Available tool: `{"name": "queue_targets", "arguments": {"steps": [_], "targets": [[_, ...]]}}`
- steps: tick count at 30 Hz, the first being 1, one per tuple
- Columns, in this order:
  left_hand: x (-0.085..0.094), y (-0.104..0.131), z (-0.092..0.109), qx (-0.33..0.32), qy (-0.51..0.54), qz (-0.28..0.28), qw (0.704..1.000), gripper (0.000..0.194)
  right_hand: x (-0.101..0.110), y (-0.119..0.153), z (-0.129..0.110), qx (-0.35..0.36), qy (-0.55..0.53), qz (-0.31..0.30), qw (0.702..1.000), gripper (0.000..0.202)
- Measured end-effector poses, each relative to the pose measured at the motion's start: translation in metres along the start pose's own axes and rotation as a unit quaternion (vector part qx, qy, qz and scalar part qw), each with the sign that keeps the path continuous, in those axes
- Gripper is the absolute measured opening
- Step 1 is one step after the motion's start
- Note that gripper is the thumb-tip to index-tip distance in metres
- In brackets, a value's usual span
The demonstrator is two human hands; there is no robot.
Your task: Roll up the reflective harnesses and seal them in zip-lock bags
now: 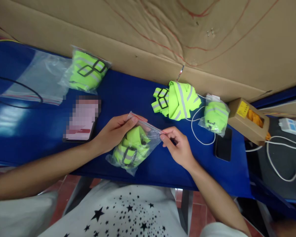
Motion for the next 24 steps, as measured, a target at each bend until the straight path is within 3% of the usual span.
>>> {"name": "queue_targets", "arguments": {"steps": [5,12,15,19,24], "targets": [[-0.003,0.002,0.000,0.011,0.032,0.010,0.999,0.037,0.003,-0.004,0.001,-0.083,-0.092,-0.044,0.991,0.028],[-0.003,-0.002,-0.002,0.084,0.113,0.025,0.990,0.039,0.009,-0.004,-0.004,-0.053,-0.056,-0.035,0.996,0.020],[-0.002,-0.002,-0.002,0.069,0.086,0.038,0.993,0.037,0.012,-0.004,-0.005,-0.083,-0.086,-0.058,0.991,0.017],[-0.002,-0.002,-0.001,0.051,0.058,0.054,0.996,0.037,0.012,-0.006,-0.001,-0.122,-0.123,-0.040,0.984,0.018],[-0.006,0.001,-0.001,0.019,0.008,0.042,0.999,0.040,0.007,-0.005,0.000,-0.088,-0.119,-0.002,0.989,0.020]]}}
Point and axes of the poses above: each hand's wrist, its own y-axis away from the middle knuckle, its own x-axis out of the back of the hand, z = x × y, the point moved 1 cm from there along -y, towards the middle knuckle, and after that the axes turned 1 degree about -z, right-handed, at the moved point
